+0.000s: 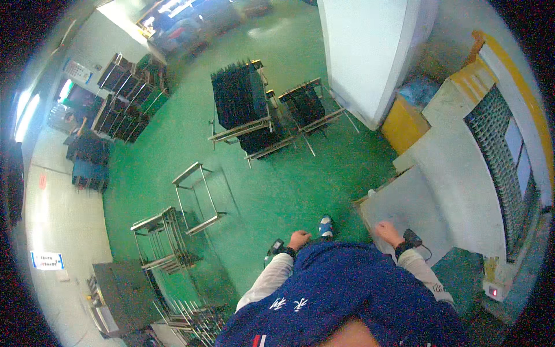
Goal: Inspecting flat blue panels at a workbench and then loading them into a conveyor-fed industrial machine.
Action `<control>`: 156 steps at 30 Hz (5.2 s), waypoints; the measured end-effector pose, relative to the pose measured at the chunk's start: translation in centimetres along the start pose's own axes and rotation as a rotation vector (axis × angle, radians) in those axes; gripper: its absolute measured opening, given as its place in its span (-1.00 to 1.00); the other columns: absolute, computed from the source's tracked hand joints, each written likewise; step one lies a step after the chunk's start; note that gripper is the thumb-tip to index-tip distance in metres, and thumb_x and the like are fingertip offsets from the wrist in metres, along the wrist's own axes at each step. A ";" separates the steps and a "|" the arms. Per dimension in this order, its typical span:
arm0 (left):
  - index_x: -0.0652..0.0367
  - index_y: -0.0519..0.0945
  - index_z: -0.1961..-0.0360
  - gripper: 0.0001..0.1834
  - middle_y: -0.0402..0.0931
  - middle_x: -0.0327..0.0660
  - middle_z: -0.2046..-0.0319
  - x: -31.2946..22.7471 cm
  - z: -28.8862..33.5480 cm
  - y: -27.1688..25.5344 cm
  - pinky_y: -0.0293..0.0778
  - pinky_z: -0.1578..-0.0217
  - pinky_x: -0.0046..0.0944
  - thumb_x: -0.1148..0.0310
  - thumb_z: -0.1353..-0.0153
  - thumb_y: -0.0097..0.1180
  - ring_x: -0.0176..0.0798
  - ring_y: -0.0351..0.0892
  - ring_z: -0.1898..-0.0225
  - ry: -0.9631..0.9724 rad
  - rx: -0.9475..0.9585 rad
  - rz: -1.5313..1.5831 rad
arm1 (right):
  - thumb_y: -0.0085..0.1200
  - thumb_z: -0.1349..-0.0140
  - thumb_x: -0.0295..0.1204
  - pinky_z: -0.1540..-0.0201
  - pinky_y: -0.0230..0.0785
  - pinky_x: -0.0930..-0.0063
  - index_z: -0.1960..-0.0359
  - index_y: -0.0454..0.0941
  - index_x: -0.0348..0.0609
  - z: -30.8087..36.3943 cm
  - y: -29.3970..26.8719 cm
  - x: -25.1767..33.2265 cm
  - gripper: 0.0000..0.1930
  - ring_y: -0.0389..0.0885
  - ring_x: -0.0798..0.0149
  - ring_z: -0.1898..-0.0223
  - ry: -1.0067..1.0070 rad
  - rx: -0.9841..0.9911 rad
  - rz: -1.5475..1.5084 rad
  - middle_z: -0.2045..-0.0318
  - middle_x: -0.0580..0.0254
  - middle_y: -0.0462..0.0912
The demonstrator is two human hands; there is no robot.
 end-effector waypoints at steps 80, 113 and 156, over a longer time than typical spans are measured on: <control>0.24 0.66 0.36 -0.67 0.60 -0.23 0.56 -4.9 -33.3 -34.0 0.46 0.51 -0.34 0.15 -0.05 0.16 -0.36 0.53 0.58 -0.181 0.124 0.224 | 0.09 -0.08 -0.29 0.35 0.49 0.35 0.39 0.64 -0.25 -36.0 8.7 27.4 -0.75 0.65 0.26 0.49 -0.045 0.115 0.428 0.54 0.14 0.66; -0.06 0.25 -0.30 0.06 -0.21 0.23 -0.34 -2.1 -39.8 -22.0 -0.17 -0.26 0.34 -0.35 0.23 0.21 0.22 -0.11 -0.36 -0.121 0.472 -0.654 | 0.04 -0.16 -0.38 0.59 0.30 0.48 0.42 0.52 -0.17 -64.5 7.7 26.9 -0.87 0.48 0.36 0.61 0.512 -0.134 -0.810 0.61 0.30 0.52; -0.26 0.41 -0.17 -0.23 0.10 -0.08 -0.28 -7.5 -44.3 -24.6 0.38 0.07 0.12 -0.11 0.15 0.27 0.20 0.30 -0.03 -0.059 0.246 -0.793 | -0.01 -0.27 -0.17 0.33 0.47 0.28 0.34 0.41 -0.15 -80.9 15.5 17.0 -0.72 0.59 0.19 0.46 0.650 -0.401 -1.219 0.51 0.23 0.52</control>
Point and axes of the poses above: each hand's wrist, its own z-axis away from the middle knuckle, its own y-axis out of the palm, x = y × z, the point moved 4 cm from there along -z, towards the middle knuckle
